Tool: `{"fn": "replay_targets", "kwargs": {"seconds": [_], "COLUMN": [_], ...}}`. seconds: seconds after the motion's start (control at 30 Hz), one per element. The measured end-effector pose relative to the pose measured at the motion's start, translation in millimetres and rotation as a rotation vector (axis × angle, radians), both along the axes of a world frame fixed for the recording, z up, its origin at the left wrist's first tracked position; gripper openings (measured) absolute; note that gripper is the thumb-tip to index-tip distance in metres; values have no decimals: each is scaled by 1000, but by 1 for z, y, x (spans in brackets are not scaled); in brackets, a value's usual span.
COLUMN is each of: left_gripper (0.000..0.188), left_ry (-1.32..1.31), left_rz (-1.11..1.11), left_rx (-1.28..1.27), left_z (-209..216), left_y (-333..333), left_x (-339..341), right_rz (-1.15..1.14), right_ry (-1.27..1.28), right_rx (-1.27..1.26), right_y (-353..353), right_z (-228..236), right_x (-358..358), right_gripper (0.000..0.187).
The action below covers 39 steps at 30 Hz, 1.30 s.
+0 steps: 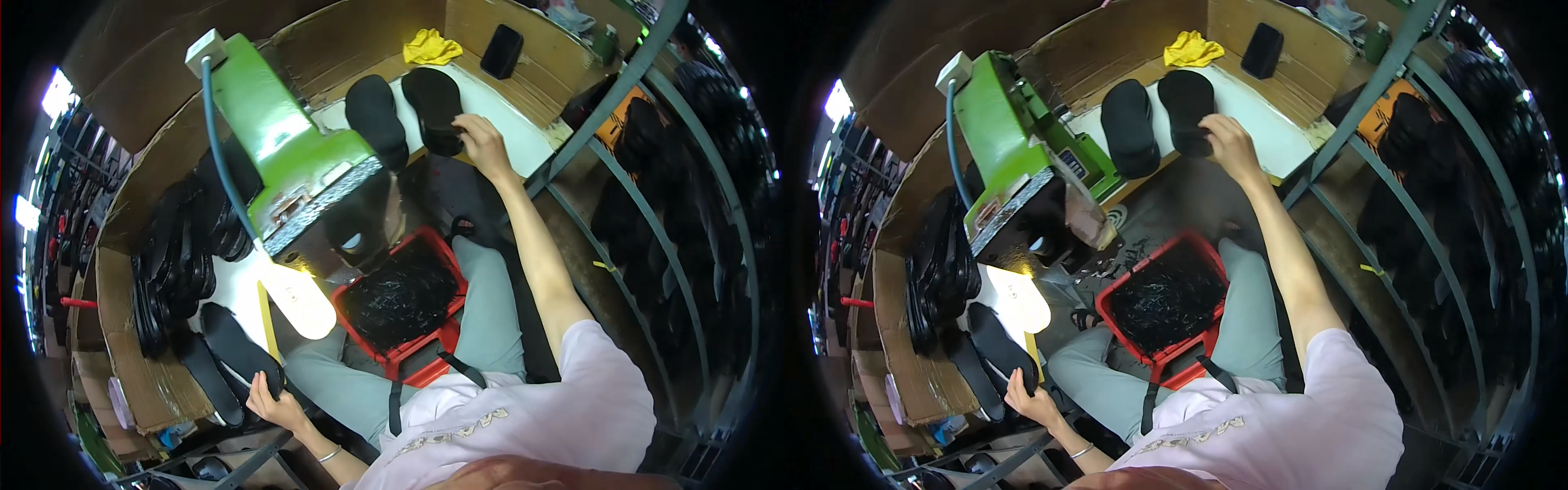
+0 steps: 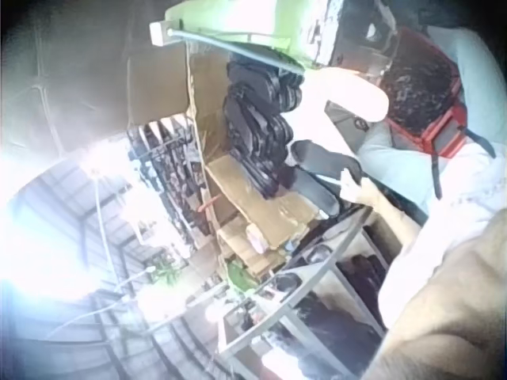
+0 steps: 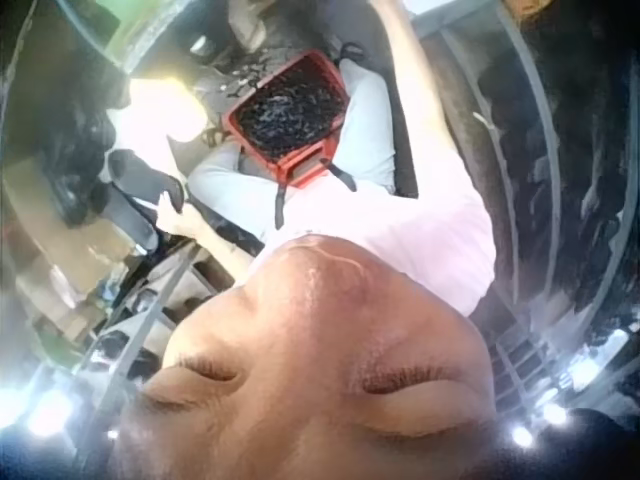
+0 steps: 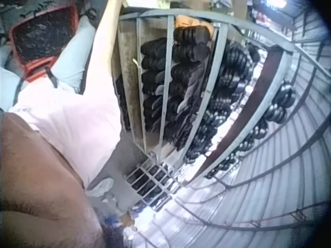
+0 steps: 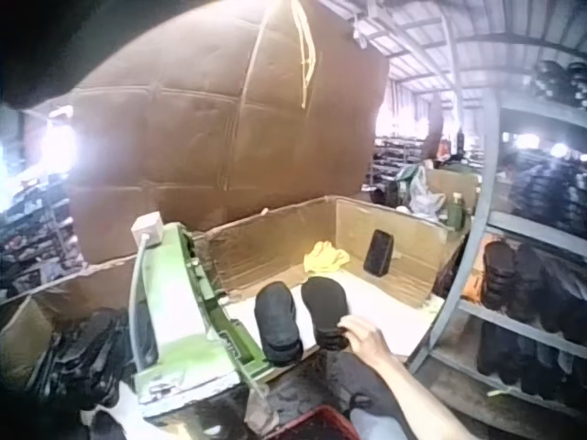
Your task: The person repeatedly picks up black shoe insoles from a red basket and presses them against a green grinding machine to smooth the edges. After processing, the insoles are placed on a nearby surface. The person continues this cycle for multiple insoles throughout the clip.
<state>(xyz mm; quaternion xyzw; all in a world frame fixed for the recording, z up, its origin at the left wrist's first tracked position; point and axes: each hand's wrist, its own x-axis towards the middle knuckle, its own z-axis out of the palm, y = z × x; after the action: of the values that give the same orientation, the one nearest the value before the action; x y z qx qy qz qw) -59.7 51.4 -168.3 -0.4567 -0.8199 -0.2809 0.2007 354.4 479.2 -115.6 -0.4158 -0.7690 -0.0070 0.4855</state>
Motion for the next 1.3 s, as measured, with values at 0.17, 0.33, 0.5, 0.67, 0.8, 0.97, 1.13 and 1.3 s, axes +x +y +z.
{"fn": "replay_targets", "kwargs": {"seconds": [0.17,0.33,0.5,0.67,0.8,0.97,1.13,1.3], "left_gripper": [27,23,13,13,12,19,22,25], "left_ry": [-172,-706,-1481,-1446,-1543,-1349,-1410,-1400], "left_rz": [-299,-549,-682,-634,-621,-608,-654,-726], "left_rx": [243,241,306,394,500,395,398,498], "left_z": [59,52,23,38,40,2,4,26], "left_y": [18,88,128,159,155,131,135,141], "left_x": [79,136,168,184,187,171,164,152], "right_rz": [73,812,629,604,711,470,283,447], "right_ry": [-101,107,577,951,1178,1484,1321,1179], "right_rx": [-93,-993,-1546,-1651,-1624,-1313,-941,-945], "right_y": [-97,-231,-299,-335,-341,-313,-206,-145], "right_z": [6,-81,-143,-150,-155,-129,-51,-36], "right_x": [-38,-48,-39,-43,-19,23,11,-10], "right_gripper": [49,102,69,48,40,39,30,11]}}
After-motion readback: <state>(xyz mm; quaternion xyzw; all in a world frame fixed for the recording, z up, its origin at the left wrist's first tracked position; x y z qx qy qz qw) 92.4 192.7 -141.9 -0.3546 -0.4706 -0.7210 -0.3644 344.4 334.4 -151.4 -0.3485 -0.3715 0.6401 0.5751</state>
